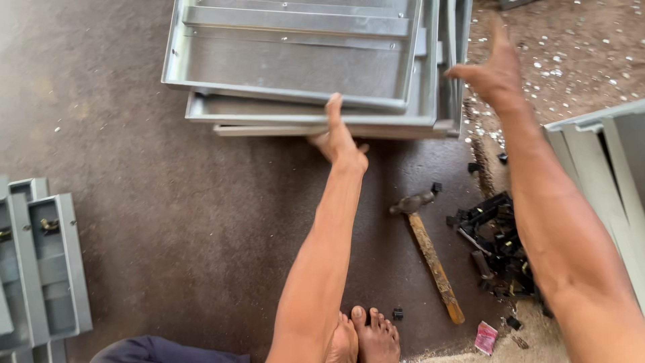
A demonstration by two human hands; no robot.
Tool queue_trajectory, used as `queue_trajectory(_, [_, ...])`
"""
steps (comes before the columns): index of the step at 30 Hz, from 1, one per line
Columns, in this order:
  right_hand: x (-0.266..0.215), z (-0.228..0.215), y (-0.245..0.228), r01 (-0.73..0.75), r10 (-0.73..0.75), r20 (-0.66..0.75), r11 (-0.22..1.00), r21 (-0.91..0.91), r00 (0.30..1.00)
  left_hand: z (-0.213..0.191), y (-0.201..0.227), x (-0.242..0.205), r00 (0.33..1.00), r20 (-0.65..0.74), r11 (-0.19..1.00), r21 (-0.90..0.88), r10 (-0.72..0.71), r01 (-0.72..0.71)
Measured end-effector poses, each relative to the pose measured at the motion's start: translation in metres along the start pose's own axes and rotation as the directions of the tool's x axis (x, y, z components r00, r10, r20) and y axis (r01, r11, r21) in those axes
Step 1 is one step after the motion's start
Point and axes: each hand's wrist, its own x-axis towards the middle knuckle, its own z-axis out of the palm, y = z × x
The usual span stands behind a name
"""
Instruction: The person sits on the floor and uses a hammer to attach black metal lock mechanisms to a rectangular metal frame. They repeatedly pick up lock parts, position them on the frame, and strike them with the hammer to secure them in place.
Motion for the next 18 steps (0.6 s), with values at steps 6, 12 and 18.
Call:
queue_trajectory(6, [0.021, 0.126, -0.092, 0.562, -0.528, 0.191, 0.767, -0.310, 0.827, 0.004, 0.025, 0.062, 0.976, 0.172, 0.947, -0.271, -0.131, 0.174])
queue_trajectory(12, [0.043, 0.118, -0.087, 0.359, -0.325, 0.238, 0.926, -0.114, 0.915, 0.025, 0.032, 0.103, 0.955, 0.284, 0.910, -0.371, -0.081, 0.187])
queue_trajectory(18, [0.042, 0.102, -0.080, 0.347, -0.346, 0.177, 0.937, 0.023, 0.922, 0.023, 0.037, 0.090, 0.884, 0.467, 0.934, -0.308, -0.020, 0.183])
